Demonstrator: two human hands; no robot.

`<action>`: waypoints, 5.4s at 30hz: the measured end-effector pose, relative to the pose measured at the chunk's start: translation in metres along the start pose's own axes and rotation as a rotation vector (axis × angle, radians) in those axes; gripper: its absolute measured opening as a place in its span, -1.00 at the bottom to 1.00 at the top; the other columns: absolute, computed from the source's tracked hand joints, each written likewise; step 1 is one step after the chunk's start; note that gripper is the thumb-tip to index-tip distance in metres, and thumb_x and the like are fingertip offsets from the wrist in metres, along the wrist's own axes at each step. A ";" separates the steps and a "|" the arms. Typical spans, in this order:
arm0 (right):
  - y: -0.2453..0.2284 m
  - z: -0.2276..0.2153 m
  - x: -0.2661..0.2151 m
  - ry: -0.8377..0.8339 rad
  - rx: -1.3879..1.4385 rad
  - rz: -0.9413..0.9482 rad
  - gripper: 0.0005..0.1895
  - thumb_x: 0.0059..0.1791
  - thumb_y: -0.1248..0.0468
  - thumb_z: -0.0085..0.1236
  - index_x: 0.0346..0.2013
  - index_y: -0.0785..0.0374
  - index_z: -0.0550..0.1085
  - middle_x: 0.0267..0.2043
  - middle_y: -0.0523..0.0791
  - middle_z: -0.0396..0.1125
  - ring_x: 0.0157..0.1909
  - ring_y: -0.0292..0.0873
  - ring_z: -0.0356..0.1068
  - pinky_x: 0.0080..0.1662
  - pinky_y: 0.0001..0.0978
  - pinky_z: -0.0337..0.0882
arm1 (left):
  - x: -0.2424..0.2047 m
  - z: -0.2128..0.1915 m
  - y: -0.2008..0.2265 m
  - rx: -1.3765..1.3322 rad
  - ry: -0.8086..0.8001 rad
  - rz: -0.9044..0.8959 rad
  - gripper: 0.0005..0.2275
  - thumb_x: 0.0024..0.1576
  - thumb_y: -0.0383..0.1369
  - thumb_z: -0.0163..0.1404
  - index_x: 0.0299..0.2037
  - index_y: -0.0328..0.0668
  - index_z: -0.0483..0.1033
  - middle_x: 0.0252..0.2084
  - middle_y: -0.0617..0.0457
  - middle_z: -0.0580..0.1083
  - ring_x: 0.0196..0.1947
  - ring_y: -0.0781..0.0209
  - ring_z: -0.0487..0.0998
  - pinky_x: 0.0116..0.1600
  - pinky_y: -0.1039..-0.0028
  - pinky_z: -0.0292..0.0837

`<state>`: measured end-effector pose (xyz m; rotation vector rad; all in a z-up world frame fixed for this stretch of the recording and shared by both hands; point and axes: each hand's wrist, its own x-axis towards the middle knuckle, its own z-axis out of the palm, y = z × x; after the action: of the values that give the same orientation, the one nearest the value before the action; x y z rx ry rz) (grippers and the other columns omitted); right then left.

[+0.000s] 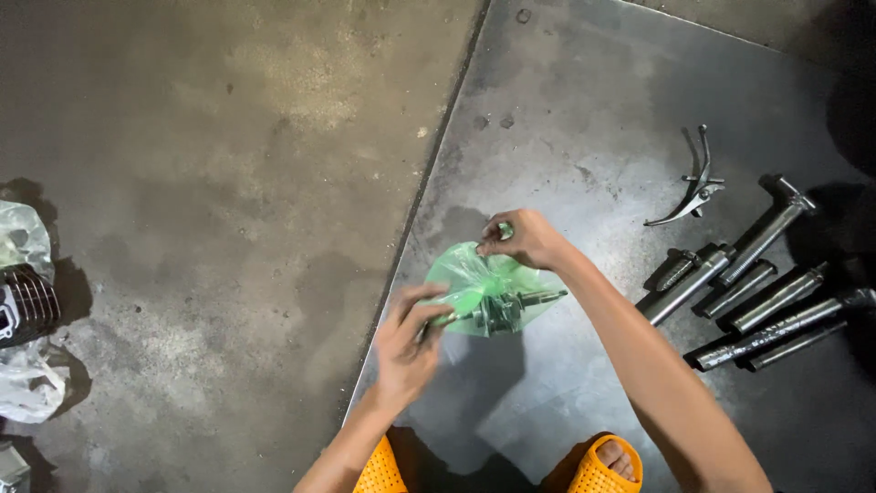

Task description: The person unpacks various engine components from plastic bags and boxes, including a cylinder head and bolts. They then use a blue tool to work on the cylinder head, which is placed on a red stool.

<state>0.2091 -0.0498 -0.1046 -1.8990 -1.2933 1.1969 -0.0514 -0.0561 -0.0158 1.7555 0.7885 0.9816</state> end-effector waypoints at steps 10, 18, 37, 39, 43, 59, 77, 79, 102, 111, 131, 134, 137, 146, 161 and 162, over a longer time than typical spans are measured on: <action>-0.008 -0.014 -0.016 -0.325 -0.212 0.155 -0.72 -0.08 0.12 0.25 -0.11 0.08 0.64 -0.12 -0.01 0.56 0.08 0.19 0.48 0.18 0.04 0.42 | 0.018 0.034 -0.056 0.167 -0.370 -0.425 -0.69 0.35 -0.21 -0.18 -0.09 -0.41 0.39 -0.19 -0.51 0.51 -0.11 -0.62 0.50 -0.01 -0.33 0.33; -0.039 -0.028 -0.051 -0.302 -0.135 0.069 -0.79 -0.01 0.19 0.20 -0.16 0.22 0.59 -0.22 0.03 0.54 -0.04 0.19 0.51 0.06 0.03 0.45 | 0.030 0.043 -0.076 0.298 -0.742 -0.343 -0.81 0.24 -0.30 -0.04 -0.13 -0.28 0.43 -0.26 -0.39 0.55 -0.14 -0.49 0.56 -0.04 -0.14 0.43; 0.009 0.055 -0.127 0.294 0.061 -0.080 -0.71 -0.21 0.24 0.43 -0.28 0.19 0.51 -0.51 -0.07 0.42 -0.45 -0.01 0.43 -0.27 -0.23 0.41 | 0.011 0.055 -0.024 0.000 -0.362 -0.223 -0.83 0.00 -0.45 0.29 -0.21 -0.05 0.69 -0.30 -0.01 0.64 -0.20 -0.08 0.68 -0.07 0.27 0.58; 0.005 0.048 -0.118 0.287 0.111 -0.033 -0.77 -0.21 0.30 0.41 -0.33 0.26 0.55 -0.48 0.00 0.48 -0.41 0.07 0.48 -0.23 -0.21 0.43 | 0.008 0.047 -0.017 -0.039 -0.324 -0.247 -0.78 0.00 -0.48 0.28 -0.15 -0.02 0.70 -0.25 0.03 0.67 -0.18 0.00 0.70 -0.07 0.31 0.60; -0.010 0.036 -0.118 0.335 0.198 -0.059 -0.69 -0.23 0.35 0.43 -0.22 0.12 0.62 -0.31 -0.06 0.57 -0.18 0.00 0.58 -0.06 -0.23 0.47 | -0.006 0.052 -0.040 0.100 -0.325 -0.114 -0.76 -0.01 -0.61 0.22 -0.13 -0.36 0.59 -0.19 -0.20 0.57 -0.18 -0.25 0.62 -0.09 0.15 0.59; -0.042 0.007 -0.125 0.407 -0.234 -0.355 -0.82 -0.11 0.12 0.38 -0.30 0.06 0.58 -0.28 -0.13 0.43 -0.29 0.06 0.52 -0.25 -0.11 0.53 | 0.023 0.079 -0.062 -0.072 -0.475 -0.412 -0.84 0.05 -0.53 0.17 -0.18 -0.19 0.68 -0.37 -0.07 0.62 -0.38 0.03 0.66 -0.22 0.23 0.56; -0.067 0.053 -0.117 0.553 0.526 0.084 -0.72 0.04 0.24 0.12 -0.58 0.18 0.46 -0.66 -0.14 0.29 -0.50 -0.27 0.28 -0.36 -0.40 0.29 | -0.031 0.055 -0.081 -0.103 -0.718 -0.304 -0.85 0.04 -0.47 0.13 -0.23 -0.41 0.62 -0.21 -0.29 0.55 -0.19 -0.34 0.57 -0.05 0.04 0.47; -0.058 0.055 -0.089 0.536 0.579 0.100 -0.76 0.03 0.17 0.17 -0.51 0.14 0.52 -0.60 -0.14 0.37 -0.46 -0.29 0.30 -0.32 -0.43 0.31 | -0.018 0.052 -0.050 -0.079 -0.704 -0.278 -0.78 0.02 -0.39 0.21 -0.33 -0.49 0.53 -0.35 -0.32 0.45 -0.33 -0.31 0.49 -0.17 0.04 0.38; -0.015 0.072 -0.159 0.294 -0.364 0.147 -0.81 -0.11 0.17 0.23 -0.36 0.21 0.46 -0.43 -0.01 0.42 -0.32 0.16 0.52 -0.30 0.03 0.50 | 0.012 0.076 -0.081 0.051 -0.484 -0.731 -0.40 0.13 0.06 0.11 -0.83 -0.05 0.16 -0.88 0.04 0.15 -0.76 0.18 0.19 -0.49 0.41 0.15; -0.042 0.004 -0.136 0.285 -0.796 -0.064 -0.45 0.08 0.02 0.09 0.36 -0.03 0.30 0.28 0.06 0.24 0.35 0.17 0.23 0.20 0.15 0.35 | 0.011 0.072 -0.090 0.008 -0.565 -0.654 -0.49 0.17 -0.07 0.13 -0.76 -0.17 0.30 -0.81 -0.02 0.27 -0.70 0.21 0.35 -0.49 0.44 0.26; -0.034 0.062 -0.136 0.367 -0.318 0.077 -0.57 -0.18 0.32 0.29 -0.02 0.22 0.45 -0.15 -0.01 0.42 -0.07 0.15 0.47 -0.06 0.09 0.51 | -0.001 0.068 -0.074 0.006 -0.407 -0.520 -0.47 0.06 -0.12 0.28 -0.82 -0.14 0.28 -0.85 0.07 0.17 -0.72 0.30 0.18 -0.54 0.48 0.06; -0.011 0.079 -0.136 0.628 -0.215 -0.082 -0.82 -0.14 0.36 0.32 -0.29 0.21 0.50 -0.39 -0.07 0.37 -0.33 0.10 0.49 -0.27 -0.10 0.51 | 0.005 0.061 -0.056 -0.209 -0.416 -0.504 -0.67 0.02 -0.32 0.36 -0.29 -0.41 0.47 -0.41 -0.19 0.56 -0.38 0.07 0.62 -0.36 0.39 0.56; -0.008 0.075 -0.127 0.708 0.424 0.112 -0.77 -0.19 0.33 0.49 -0.49 0.33 0.53 -0.72 -0.06 0.33 -0.69 -0.26 0.33 -0.50 -0.45 0.36 | -0.012 0.062 -0.091 -0.320 -0.396 -0.506 -0.68 0.12 -0.57 0.19 0.01 -0.47 0.34 -0.16 -0.27 0.57 -0.21 0.02 0.58 -0.16 0.26 0.58; -0.003 0.058 -0.112 0.670 0.223 0.103 -0.67 -0.21 0.22 0.52 -0.27 0.21 0.55 -0.38 0.02 0.50 -0.23 0.10 0.54 -0.10 -0.16 0.49 | -0.009 0.065 -0.041 0.477 -0.288 0.509 -0.80 0.12 -0.51 0.11 -0.07 -0.22 0.47 -0.19 -0.07 0.53 -0.13 -0.09 0.56 -0.01 0.25 0.57; -0.030 0.027 -0.130 0.187 -0.073 -0.041 -0.18 -0.16 0.47 0.27 0.37 -0.03 0.30 -0.17 -0.05 0.55 -0.02 0.15 0.52 0.08 0.00 0.49 | -0.003 0.064 -0.054 0.028 -0.247 -0.133 -0.71 -0.04 -0.68 0.21 -0.17 -0.20 0.50 -0.31 -0.03 0.59 -0.32 -0.06 0.64 -0.16 0.22 0.61; -0.024 0.028 -0.125 0.189 -0.073 -0.043 -0.18 -0.16 0.47 0.27 0.37 -0.03 0.30 -0.17 -0.05 0.55 -0.02 0.15 0.52 0.08 0.00 0.49 | -0.002 0.063 -0.051 0.027 -0.247 -0.130 -0.71 -0.04 -0.68 0.21 -0.17 -0.20 0.50 -0.31 -0.03 0.59 -0.32 -0.06 0.64 -0.16 0.22 0.61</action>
<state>0.1558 -0.1570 -0.0525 -1.9736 -1.2838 0.9355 -0.0010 -0.0664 -0.0792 1.7832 0.7494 0.6553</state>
